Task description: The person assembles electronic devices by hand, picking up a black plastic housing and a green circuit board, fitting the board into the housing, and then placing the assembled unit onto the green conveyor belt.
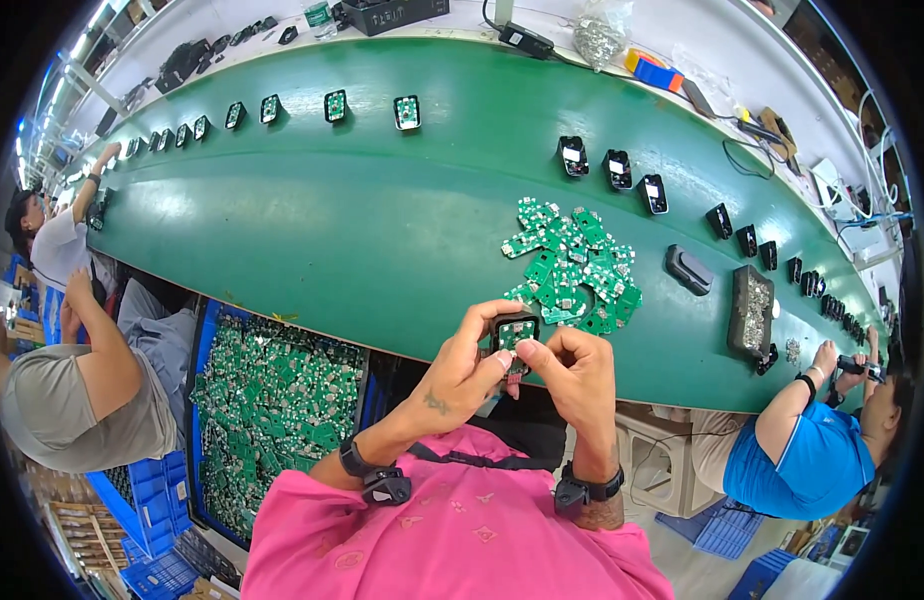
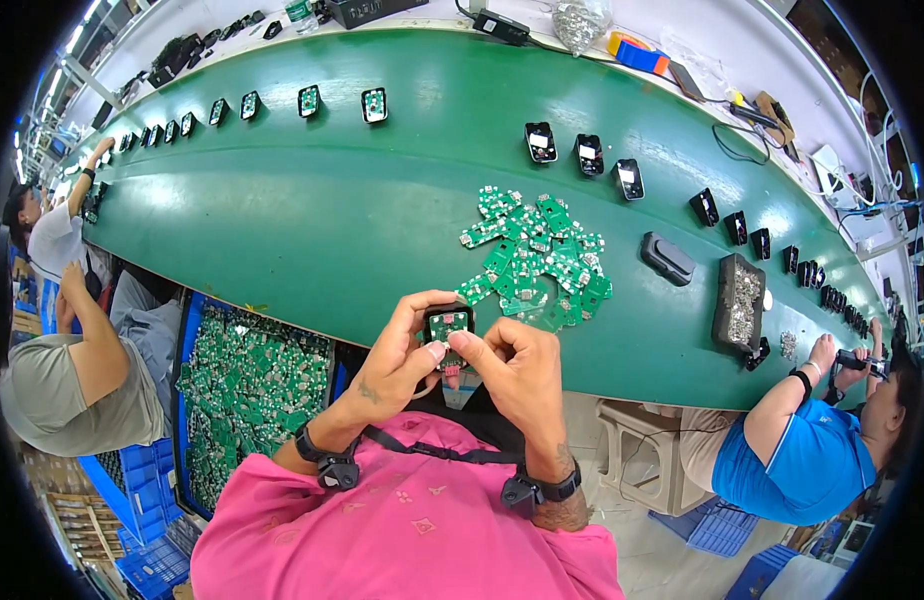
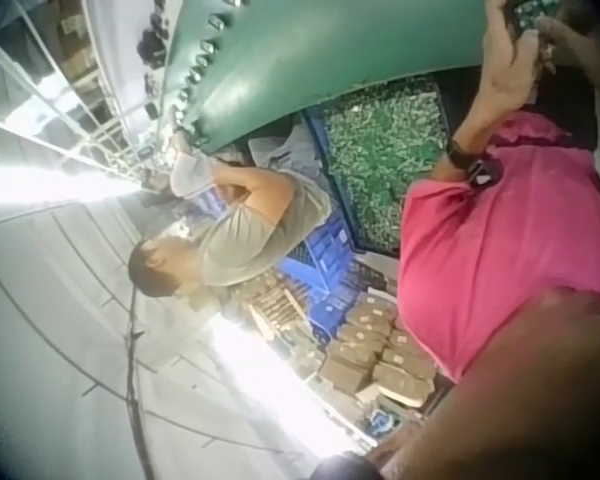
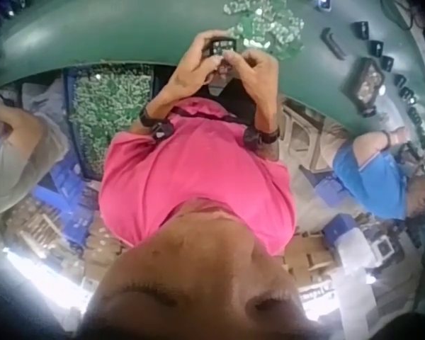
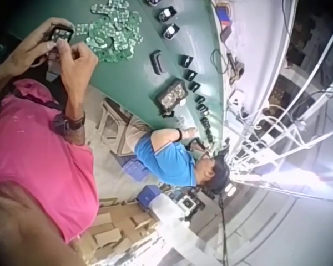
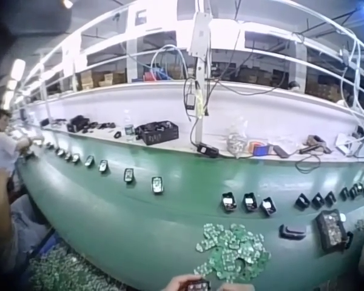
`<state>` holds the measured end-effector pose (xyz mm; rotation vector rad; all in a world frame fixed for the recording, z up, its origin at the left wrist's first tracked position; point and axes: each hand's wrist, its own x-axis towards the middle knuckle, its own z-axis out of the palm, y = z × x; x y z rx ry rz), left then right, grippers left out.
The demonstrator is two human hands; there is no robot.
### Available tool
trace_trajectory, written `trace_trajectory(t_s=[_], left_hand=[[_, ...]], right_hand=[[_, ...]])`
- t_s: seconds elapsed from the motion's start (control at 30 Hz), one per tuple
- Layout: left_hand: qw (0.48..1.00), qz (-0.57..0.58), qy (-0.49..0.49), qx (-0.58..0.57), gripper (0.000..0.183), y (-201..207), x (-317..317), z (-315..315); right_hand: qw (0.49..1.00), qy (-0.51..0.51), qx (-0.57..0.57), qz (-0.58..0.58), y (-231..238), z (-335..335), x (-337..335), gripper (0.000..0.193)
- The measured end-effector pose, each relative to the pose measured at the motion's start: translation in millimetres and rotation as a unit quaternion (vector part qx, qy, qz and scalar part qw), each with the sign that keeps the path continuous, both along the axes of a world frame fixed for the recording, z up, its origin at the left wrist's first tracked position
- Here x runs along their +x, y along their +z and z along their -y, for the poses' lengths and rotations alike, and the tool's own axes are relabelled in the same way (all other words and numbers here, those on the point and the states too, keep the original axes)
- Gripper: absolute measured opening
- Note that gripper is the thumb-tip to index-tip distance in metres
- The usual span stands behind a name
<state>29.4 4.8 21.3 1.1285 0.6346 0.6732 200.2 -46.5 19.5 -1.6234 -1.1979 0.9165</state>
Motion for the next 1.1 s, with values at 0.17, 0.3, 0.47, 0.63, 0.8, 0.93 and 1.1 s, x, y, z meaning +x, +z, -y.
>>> trace_trajectory(t_s=[0.17, 0.3, 0.47, 0.63, 0.8, 0.93, 1.1], left_hand=[[0.999, -0.007, 0.008, 0.048, 0.05, -9.8, 3.6, -2.7], [0.999, -0.047, -0.024, 0.005, 0.049, 0.6, 0.1, -7.1], [0.997, -0.069, -0.03, 0.018, 0.048, 2.7, 0.8, -16.5], [0.999, -0.036, 0.01, 0.019, 0.048, -9.8, 5.8, -14.1], [0.999, -0.038, 0.033, 0.02, 0.047, -10.7, 5.8, -12.5], [0.988, -0.093, 0.074, 0.098, 0.043, -14.1, 13.2, -25.7], [0.967, -0.118, 0.046, 0.22, 0.041, -21.4, 23.9, -83.1]], right_hand=[[0.997, -0.009, 0.024, -0.066, -1.5, 1.3, -10.2, 0.023], [0.997, 0.027, 0.051, 0.046, 0.3, 2.0, -10.3, 0.023], [0.976, 0.002, 0.14, 0.166, -6.8, 0.3, -21.6, 0.032], [0.998, -0.015, 0.047, 0.039, -11.2, -3.9, -32.6, 0.045], [0.997, -0.034, 0.07, 0.012, -24.3, -10.3, -36.3, 0.045], [0.993, -0.064, 0.077, -0.056, -40.4, -29.5, -32.8, 0.043], [0.996, -0.043, 0.021, -0.075, -25.9, -66.4, -11.9, 0.044]])
